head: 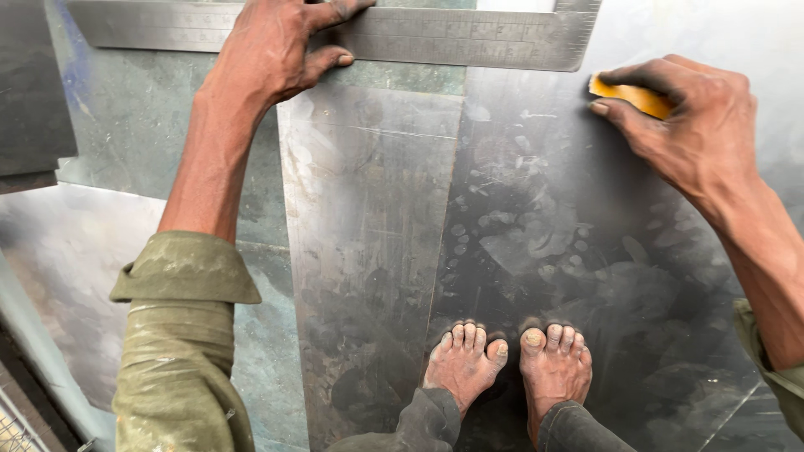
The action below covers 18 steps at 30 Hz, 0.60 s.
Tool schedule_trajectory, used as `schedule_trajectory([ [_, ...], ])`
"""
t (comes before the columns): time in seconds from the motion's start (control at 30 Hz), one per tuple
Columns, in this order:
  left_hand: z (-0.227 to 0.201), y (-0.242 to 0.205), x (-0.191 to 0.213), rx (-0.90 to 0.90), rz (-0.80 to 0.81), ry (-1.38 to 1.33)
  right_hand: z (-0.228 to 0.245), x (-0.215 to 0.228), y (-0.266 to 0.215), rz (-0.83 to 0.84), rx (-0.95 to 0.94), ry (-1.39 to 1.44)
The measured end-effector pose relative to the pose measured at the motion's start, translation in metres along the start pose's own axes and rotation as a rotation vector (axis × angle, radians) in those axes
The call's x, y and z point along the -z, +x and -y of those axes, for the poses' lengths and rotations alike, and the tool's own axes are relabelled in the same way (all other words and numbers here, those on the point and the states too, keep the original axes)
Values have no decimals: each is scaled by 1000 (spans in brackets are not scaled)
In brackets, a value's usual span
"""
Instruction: The person uses a metal square ruler and a yellow marking tool to draw straight lines on large metal sheets. They repeatedly reposition the ruler and mark new lines across the surface of the sheets.
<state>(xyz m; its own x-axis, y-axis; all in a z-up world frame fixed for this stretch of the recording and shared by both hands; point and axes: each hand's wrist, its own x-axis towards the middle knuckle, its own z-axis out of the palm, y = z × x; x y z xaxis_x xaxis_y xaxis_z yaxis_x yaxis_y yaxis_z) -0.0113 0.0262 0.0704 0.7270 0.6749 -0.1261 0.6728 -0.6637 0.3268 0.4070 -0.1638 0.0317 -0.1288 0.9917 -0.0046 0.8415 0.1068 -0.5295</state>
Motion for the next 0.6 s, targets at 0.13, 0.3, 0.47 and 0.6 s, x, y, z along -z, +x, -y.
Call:
schedule_trajectory([
  [0.13,-8,2,6,-78,-69,150,-5,-3,5,49,-14,63],
  [0.3,-7,1,6,-4,0,4,-4,-10,6,29,25,42],
  [0.47,3,0,-2,5,13,-3,-2,-9,10,-21,92,5],
  [0.6,6,-5,-6,16,18,-21,29,13,30,108,-47,-35],
])
